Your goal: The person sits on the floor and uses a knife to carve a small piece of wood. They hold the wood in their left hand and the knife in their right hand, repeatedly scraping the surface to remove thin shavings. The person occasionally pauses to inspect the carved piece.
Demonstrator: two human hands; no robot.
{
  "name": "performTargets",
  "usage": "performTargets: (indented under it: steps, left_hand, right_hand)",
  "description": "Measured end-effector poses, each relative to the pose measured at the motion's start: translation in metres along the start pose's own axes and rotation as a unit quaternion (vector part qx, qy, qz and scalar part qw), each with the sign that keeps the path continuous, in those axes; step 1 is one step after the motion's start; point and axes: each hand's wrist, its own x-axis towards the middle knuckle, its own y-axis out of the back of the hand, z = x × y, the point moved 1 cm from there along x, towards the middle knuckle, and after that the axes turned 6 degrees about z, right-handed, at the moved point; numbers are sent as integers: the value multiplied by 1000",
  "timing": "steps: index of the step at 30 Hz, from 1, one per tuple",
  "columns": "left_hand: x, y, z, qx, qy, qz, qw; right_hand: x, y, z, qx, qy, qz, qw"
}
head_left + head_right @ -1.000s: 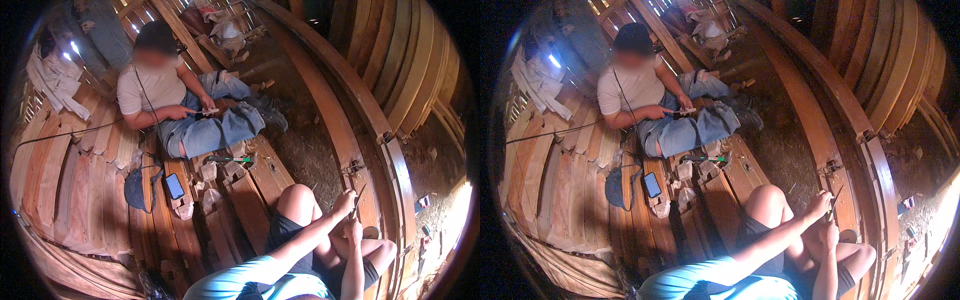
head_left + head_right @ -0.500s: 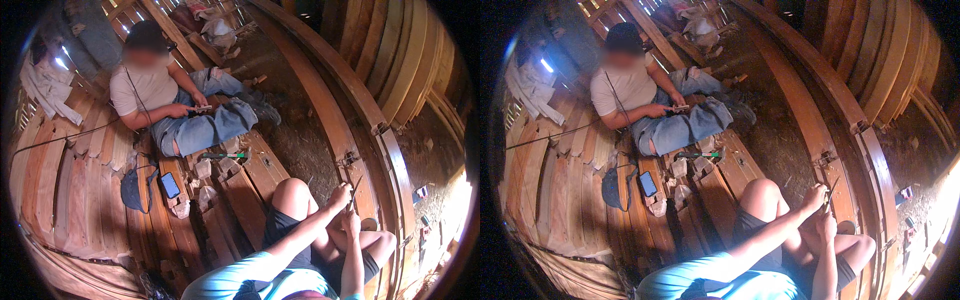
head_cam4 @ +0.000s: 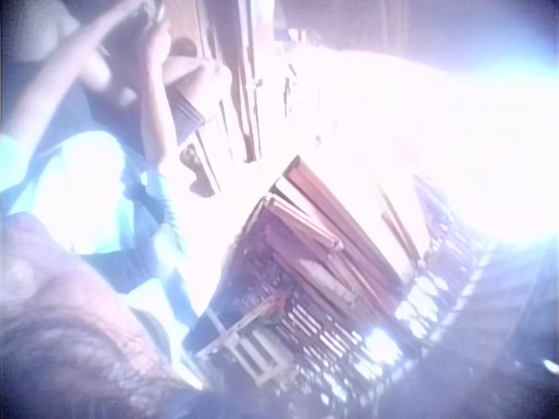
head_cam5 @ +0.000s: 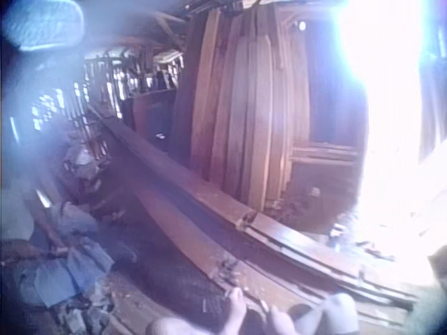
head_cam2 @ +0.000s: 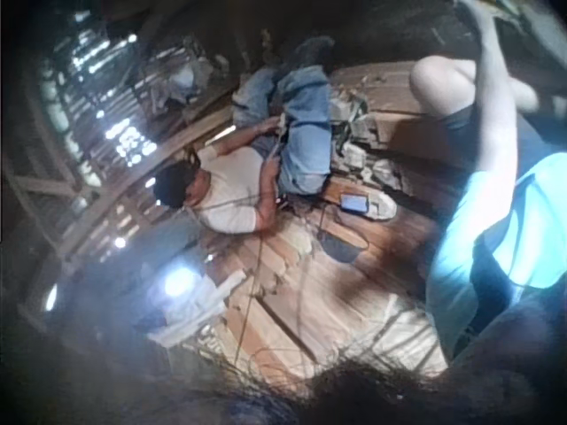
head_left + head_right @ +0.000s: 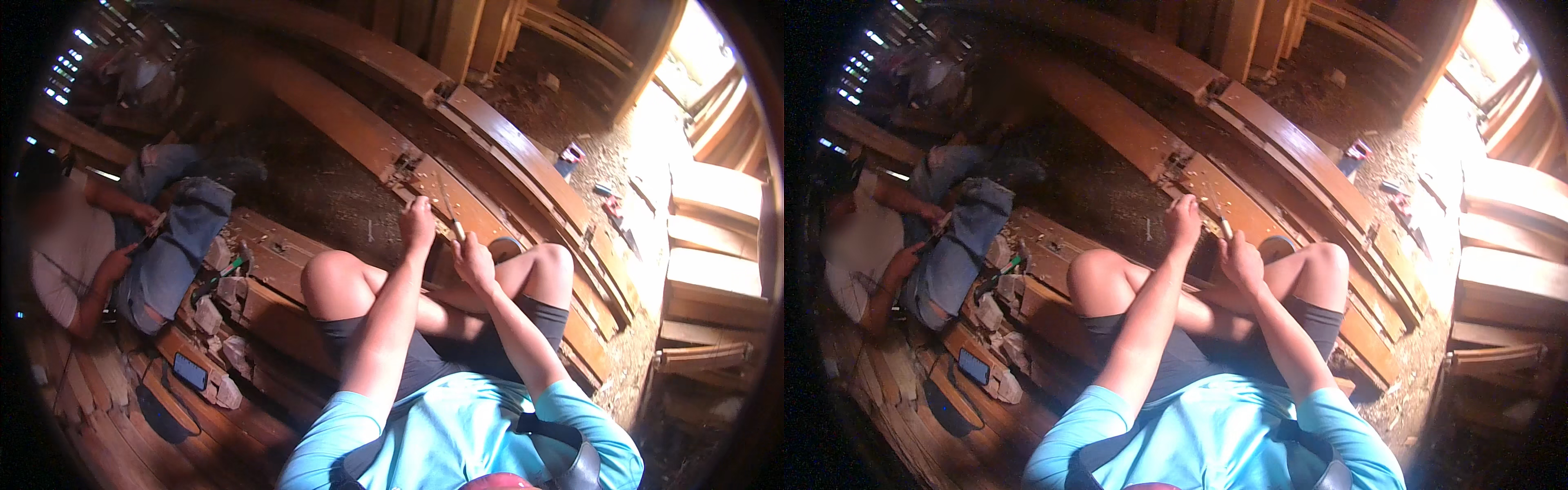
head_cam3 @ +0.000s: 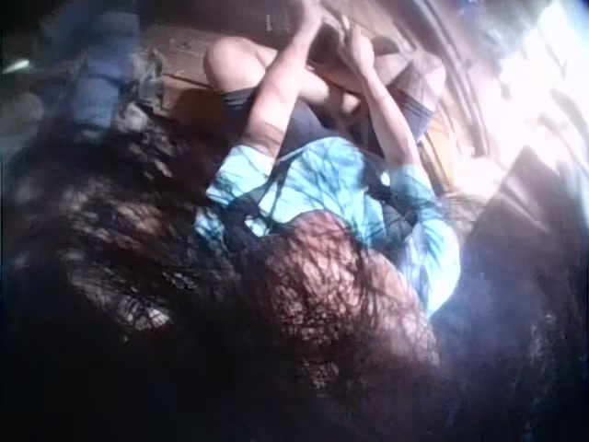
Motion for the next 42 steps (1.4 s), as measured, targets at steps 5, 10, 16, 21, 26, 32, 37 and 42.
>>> performTargets:
  steps: [5, 10, 16, 21, 26, 32, 37, 42]
  left_hand:
    - [1, -1, -11, 12, -39, -36, 999]
    - [0, 2, -8, 72, -39, -68, 994]
    - [0, -1, -11, 90, -19, -66, 994]
    - [-3, 4, -1, 91, -6, -96, 991]
    - [-7, 5, -6, 103, -23, -94, 990]
    - [-7, 3, -7, 132, -9, -94, 987]
    - [-7, -4, 1, 97, -40, -65, 992]
    - [-3, 3, -6, 121, -30, -66, 990]
  right_hand:
    - [-3, 2, -9, -43, -3, -69, 997]
    - [4, 18, -17, 26, 48, 20, 998]
    - [26, 40, -57, 228, 92, 152, 957]
    - [24, -11, 17, -67, 29, -144, 987]
    - [32, 3, 18, -31, 60, -150, 986]
    - [39, 66, -56, 296, 140, 93, 940]
    - [33, 11, 7, 76, 128, 14, 989]
    - [35, 16, 1, -99, 40, -153, 982]
